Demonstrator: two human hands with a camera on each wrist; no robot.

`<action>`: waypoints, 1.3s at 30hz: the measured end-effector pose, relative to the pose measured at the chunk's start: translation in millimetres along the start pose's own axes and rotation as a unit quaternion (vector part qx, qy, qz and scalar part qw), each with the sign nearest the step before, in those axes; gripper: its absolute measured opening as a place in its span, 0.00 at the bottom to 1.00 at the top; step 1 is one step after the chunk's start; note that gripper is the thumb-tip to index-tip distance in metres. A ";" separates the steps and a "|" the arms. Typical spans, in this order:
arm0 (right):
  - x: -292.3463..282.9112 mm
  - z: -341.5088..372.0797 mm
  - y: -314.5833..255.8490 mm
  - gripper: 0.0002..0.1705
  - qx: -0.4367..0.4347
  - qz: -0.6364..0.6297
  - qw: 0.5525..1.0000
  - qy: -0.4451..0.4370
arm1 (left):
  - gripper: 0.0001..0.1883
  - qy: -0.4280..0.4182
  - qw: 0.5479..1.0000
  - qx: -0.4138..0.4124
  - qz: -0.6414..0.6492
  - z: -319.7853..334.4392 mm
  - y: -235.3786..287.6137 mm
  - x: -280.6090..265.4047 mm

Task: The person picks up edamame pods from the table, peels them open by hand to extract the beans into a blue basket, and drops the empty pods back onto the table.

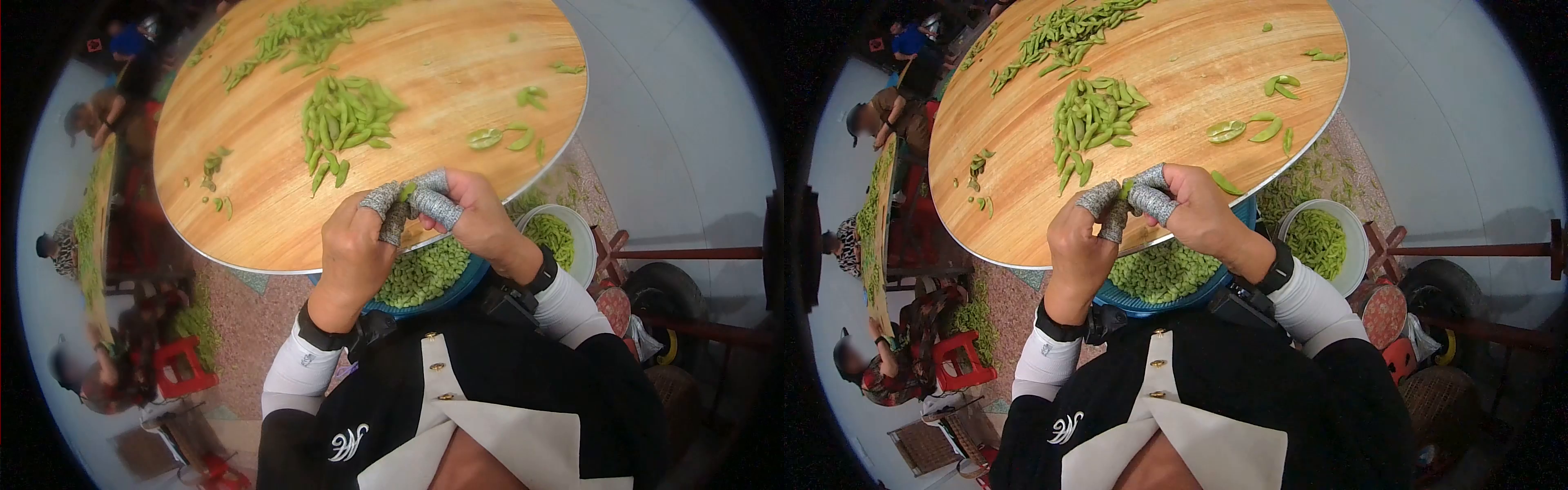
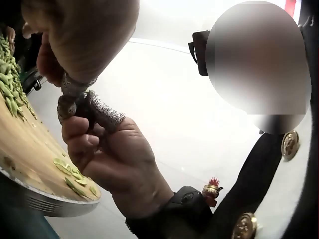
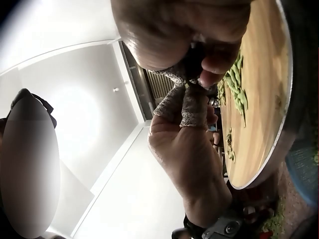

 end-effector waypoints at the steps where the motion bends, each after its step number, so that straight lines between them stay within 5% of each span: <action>1: 0.2 -0.2 -0.5 0.05 -0.007 -0.007 1.000 0.003 | 0.12 0.007 0.999 0.024 -0.023 1.1 2.3 0.5; 24: 0.9 -7.9 18.3 0.03 -0.007 -0.068 0.998 0.008 | 0.12 -0.009 0.996 0.055 -0.067 3.8 -1.3 8.9; 30: 5.3 -7.4 13.5 0.04 -0.043 -0.111 0.993 -0.010 | 0.10 -0.005 0.996 -0.041 0.076 5.4 -25.3 5.6; 35: 5.4 -7.8 -0.5 0.04 -0.129 -0.073 0.989 -0.015 | 0.09 0.015 0.940 -0.158 0.301 12.6 -48.9 16.5; 39: 6.2 -8.4 -16.1 0.04 -0.194 -0.019 0.981 -0.012 | 0.12 0.010 0.953 -0.144 0.268 17.5 -54.1 24.5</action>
Point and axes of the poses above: each hand's wrist, its own z-axis away from the middle knuckle, its own x-axis out of the palm, y = z × x, the point moved 9 cm from there along -z, towards the middle knuckle, and after that the axes turned 3 degrees about -x, right-handed, at the moved point
